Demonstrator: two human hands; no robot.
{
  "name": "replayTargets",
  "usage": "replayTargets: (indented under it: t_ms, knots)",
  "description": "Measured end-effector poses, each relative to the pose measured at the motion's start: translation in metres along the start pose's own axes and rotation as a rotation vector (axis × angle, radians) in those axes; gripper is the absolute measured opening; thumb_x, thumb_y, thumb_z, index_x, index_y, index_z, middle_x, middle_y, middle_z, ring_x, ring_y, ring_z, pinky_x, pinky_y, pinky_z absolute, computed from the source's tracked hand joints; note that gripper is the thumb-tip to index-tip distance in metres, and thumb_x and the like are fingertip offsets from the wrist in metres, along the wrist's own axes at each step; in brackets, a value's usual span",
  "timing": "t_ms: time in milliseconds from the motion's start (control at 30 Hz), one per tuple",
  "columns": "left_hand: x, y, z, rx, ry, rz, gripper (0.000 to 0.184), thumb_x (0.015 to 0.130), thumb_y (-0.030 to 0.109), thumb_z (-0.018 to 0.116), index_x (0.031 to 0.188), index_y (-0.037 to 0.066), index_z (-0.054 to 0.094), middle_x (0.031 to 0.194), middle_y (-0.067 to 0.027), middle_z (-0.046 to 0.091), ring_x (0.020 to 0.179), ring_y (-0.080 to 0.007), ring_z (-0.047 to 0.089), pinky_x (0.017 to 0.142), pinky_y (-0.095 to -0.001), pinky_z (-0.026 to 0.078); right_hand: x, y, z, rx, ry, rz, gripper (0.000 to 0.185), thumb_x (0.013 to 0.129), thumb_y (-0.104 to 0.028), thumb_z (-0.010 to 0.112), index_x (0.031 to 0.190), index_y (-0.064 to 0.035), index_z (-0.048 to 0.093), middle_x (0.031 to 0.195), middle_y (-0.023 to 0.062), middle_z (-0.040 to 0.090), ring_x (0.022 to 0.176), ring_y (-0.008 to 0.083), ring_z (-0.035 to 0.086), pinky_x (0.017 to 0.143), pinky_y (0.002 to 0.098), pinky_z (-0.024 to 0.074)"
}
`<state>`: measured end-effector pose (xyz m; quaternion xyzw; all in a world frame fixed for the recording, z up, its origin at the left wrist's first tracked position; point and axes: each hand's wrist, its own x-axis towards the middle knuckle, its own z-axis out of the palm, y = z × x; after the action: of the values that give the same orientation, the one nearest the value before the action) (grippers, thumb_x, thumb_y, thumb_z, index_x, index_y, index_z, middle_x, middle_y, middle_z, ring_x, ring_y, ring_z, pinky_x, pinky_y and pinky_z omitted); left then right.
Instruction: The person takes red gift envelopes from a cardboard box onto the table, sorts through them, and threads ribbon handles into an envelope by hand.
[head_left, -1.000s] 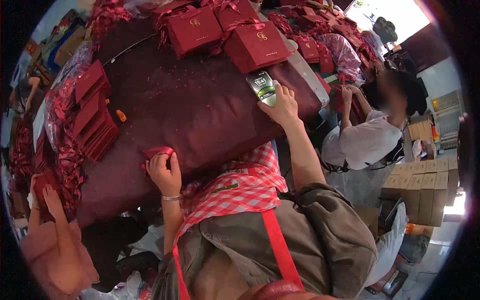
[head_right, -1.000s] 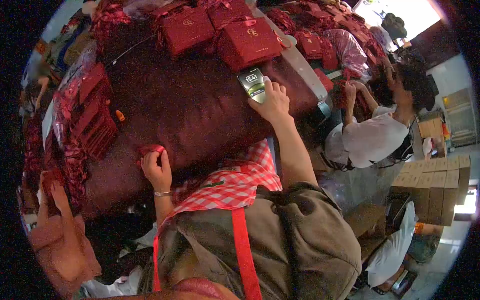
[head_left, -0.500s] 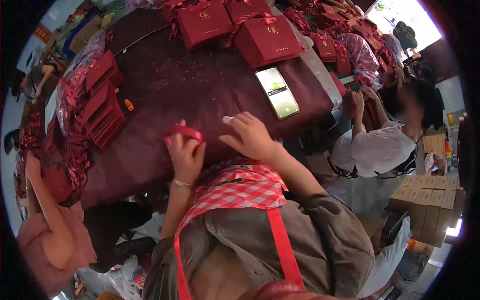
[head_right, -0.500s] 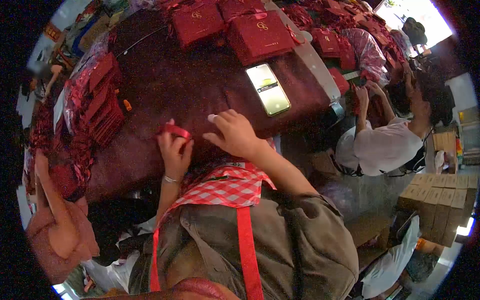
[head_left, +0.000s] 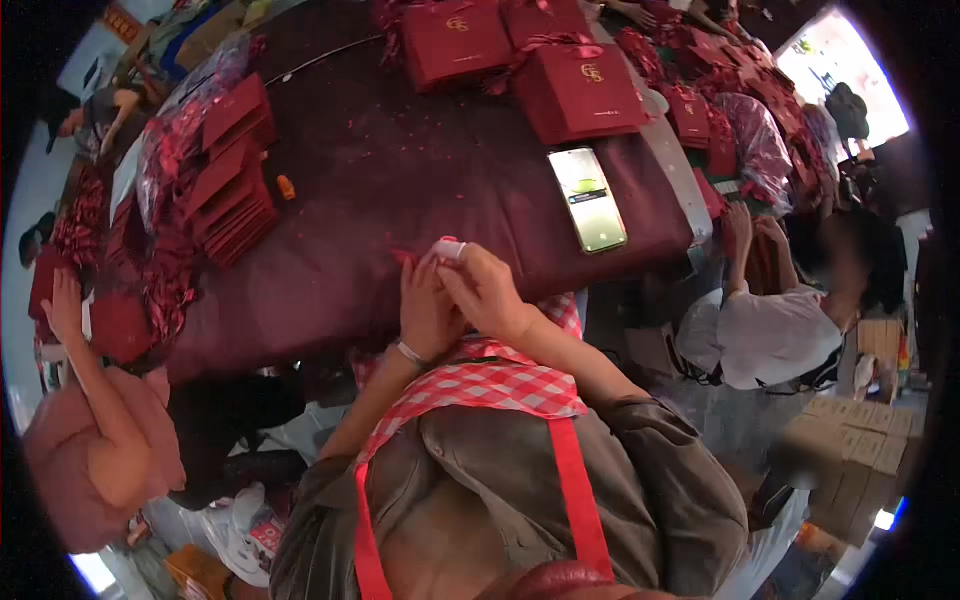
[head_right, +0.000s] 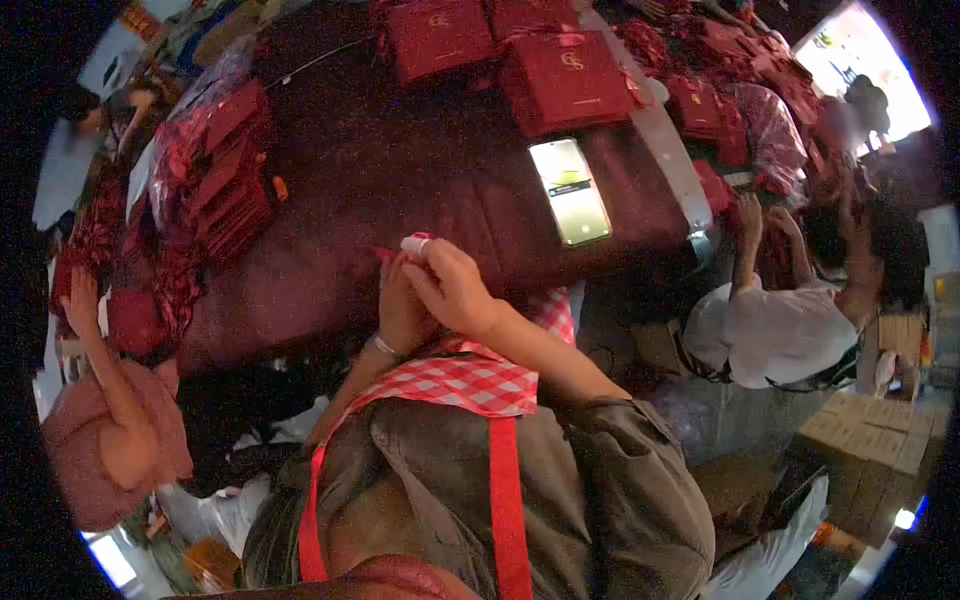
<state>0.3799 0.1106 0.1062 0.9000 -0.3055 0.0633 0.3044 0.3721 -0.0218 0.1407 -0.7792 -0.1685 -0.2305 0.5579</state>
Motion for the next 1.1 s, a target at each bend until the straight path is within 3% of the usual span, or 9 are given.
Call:
replayTargets:
  t_ms: [133, 533, 633, 667, 767, 800, 900, 1000, 1100]
  knots:
    - [-0.005, -0.001, 0.003, 0.109, -0.009, 0.004, 0.040, 0.074, 0.027, 0.065, 0.111, 0.011, 0.061, 0.122, -0.0144, 0.051, 0.127, -0.0347, 0.038, 0.102, -0.0591, 0.027, 0.006, -0.005, -0.003, 0.160, -0.072, 0.205, 0.025, 0.088, 0.003, 0.056, 0.113, 0.0039, 0.053, 0.097, 0.0059, 0.060, 0.090, 0.0101, 0.058, 0.076, 0.0244, 0.0487]
    - [0.001, 0.003, 0.004, -0.089, 0.066, 0.060, 0.029, 0.076, 0.029, 0.064, 0.101, 0.014, 0.066, 0.121, -0.0050, 0.053, 0.126, -0.0276, 0.040, 0.099, -0.0630, 0.026, 0.039, -0.039, 0.006, 0.150, -0.095, 0.219, 0.034, 0.089, 0.007, 0.052, 0.122, 0.0047, 0.046, 0.113, 0.0121, 0.057, 0.108, 0.0171, 0.055, 0.092, 0.0297, 0.0442]
    - [0.002, -0.001, 0.019, -0.181, 0.041, 0.001, 0.036, 0.071, 0.027, 0.064, 0.103, 0.010, 0.064, 0.114, -0.0086, 0.057, 0.120, -0.0292, 0.045, 0.097, -0.0659, 0.027, 0.056, -0.040, 0.025, -0.010, -0.199, 0.002, 0.036, 0.084, 0.011, 0.054, 0.119, 0.0053, 0.051, 0.110, 0.0144, 0.057, 0.103, 0.0198, 0.055, 0.089, 0.0320, 0.0448]
    - [0.004, -0.006, 0.013, -0.386, 0.225, 0.058, 0.042, 0.072, 0.027, 0.062, 0.109, 0.008, 0.060, 0.109, -0.0107, 0.059, 0.114, -0.0311, 0.049, 0.096, -0.0596, 0.034, 0.063, -0.043, 0.031, -0.111, -0.256, -0.117, 0.037, 0.081, 0.012, 0.055, 0.116, 0.0056, 0.053, 0.107, 0.0155, 0.058, 0.100, 0.0217, 0.056, 0.088, 0.0329, 0.0452]
    - [0.006, -0.021, -0.033, -0.661, 0.168, 0.111, 0.046, 0.073, 0.023, 0.063, 0.115, 0.005, 0.055, 0.109, -0.0128, 0.059, 0.107, -0.0326, 0.052, 0.093, -0.0474, 0.042, 0.087, -0.025, 0.048, -0.255, -0.260, -0.309, 0.029, 0.075, 0.010, 0.058, 0.103, 0.0038, 0.058, 0.093, 0.0163, 0.058, 0.089, 0.0327, 0.055, 0.079, 0.0390, 0.0457]
    - [-0.001, -0.027, -0.047, -0.617, 0.312, -0.015, 0.035, 0.074, 0.017, 0.066, 0.106, 0.004, 0.058, 0.105, -0.0141, 0.060, 0.101, -0.0334, 0.055, 0.088, -0.0387, 0.045, 0.089, -0.015, 0.052, -0.278, -0.236, -0.265, 0.025, 0.076, 0.009, 0.058, 0.100, 0.0029, 0.058, 0.091, 0.0156, 0.058, 0.087, 0.0319, 0.055, 0.078, 0.0383, 0.0458]
    - [0.004, -0.087, -0.096, -0.370, 0.577, -0.072, 0.019, 0.075, 0.013, 0.069, 0.091, 0.005, 0.063, 0.103, -0.0135, 0.061, 0.098, -0.0313, 0.057, 0.083, -0.0402, 0.047, 0.083, 0.019, 0.053, -0.367, -0.270, -0.121, 0.019, 0.079, 0.007, 0.058, 0.097, 0.0012, 0.057, 0.092, 0.0155, 0.058, 0.085, 0.0316, 0.056, 0.074, 0.0362, 0.0461]
    - [0.018, -0.166, -0.162, 0.169, 0.837, -0.103, 0.018, 0.075, 0.009, 0.065, 0.093, 0.008, 0.062, 0.108, -0.0107, 0.058, 0.100, -0.0314, 0.054, 0.087, -0.0402, 0.044, 0.068, 0.037, 0.062, -0.310, -0.323, -0.042, 0.017, 0.080, 0.006, 0.059, 0.096, 0.0017, 0.057, 0.090, 0.0154, 0.058, 0.081, 0.0326, 0.056, 0.071, 0.0379, 0.0469]
    - [0.028, -0.228, -0.200, 0.560, 0.791, -0.298, 0.033, 0.075, 0.010, 0.063, 0.108, 0.016, 0.062, 0.124, -0.0094, 0.051, 0.114, -0.0317, 0.048, 0.092, -0.0494, 0.039, 0.062, 0.041, 0.069, -0.374, -0.401, -0.193, 0.016, 0.077, 0.009, 0.059, 0.092, 0.0023, 0.056, 0.086, 0.0167, 0.058, 0.078, 0.0319, 0.057, 0.068, 0.0361, 0.0471]
